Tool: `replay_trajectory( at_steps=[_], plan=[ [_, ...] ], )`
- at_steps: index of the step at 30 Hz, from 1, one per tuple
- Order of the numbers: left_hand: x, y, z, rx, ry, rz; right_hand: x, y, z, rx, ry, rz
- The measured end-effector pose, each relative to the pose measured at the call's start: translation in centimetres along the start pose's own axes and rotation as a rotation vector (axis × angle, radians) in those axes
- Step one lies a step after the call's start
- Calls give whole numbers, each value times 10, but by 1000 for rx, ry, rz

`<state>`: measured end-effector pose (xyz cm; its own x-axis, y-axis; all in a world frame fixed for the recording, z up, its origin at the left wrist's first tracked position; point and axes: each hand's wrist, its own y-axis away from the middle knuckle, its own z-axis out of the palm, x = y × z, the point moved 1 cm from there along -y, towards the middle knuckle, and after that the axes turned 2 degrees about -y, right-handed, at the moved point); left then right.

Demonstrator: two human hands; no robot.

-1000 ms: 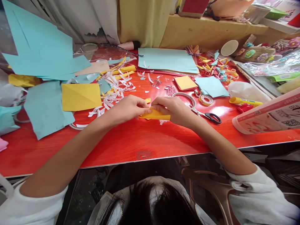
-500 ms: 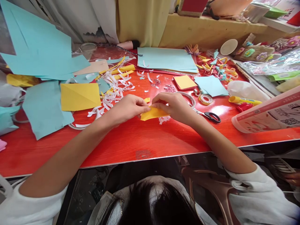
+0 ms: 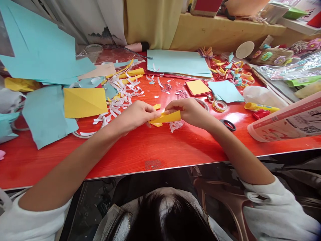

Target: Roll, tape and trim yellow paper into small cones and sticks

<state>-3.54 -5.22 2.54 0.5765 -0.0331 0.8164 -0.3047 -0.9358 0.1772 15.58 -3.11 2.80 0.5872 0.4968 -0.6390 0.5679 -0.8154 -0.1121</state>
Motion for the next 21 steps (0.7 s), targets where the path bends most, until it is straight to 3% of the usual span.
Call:
replay_trajectory(
  at_steps=[21],
  plan=[
    [-1,-1,2,-42,101,8,0,-2,3,-20,31,-176]
  ],
)
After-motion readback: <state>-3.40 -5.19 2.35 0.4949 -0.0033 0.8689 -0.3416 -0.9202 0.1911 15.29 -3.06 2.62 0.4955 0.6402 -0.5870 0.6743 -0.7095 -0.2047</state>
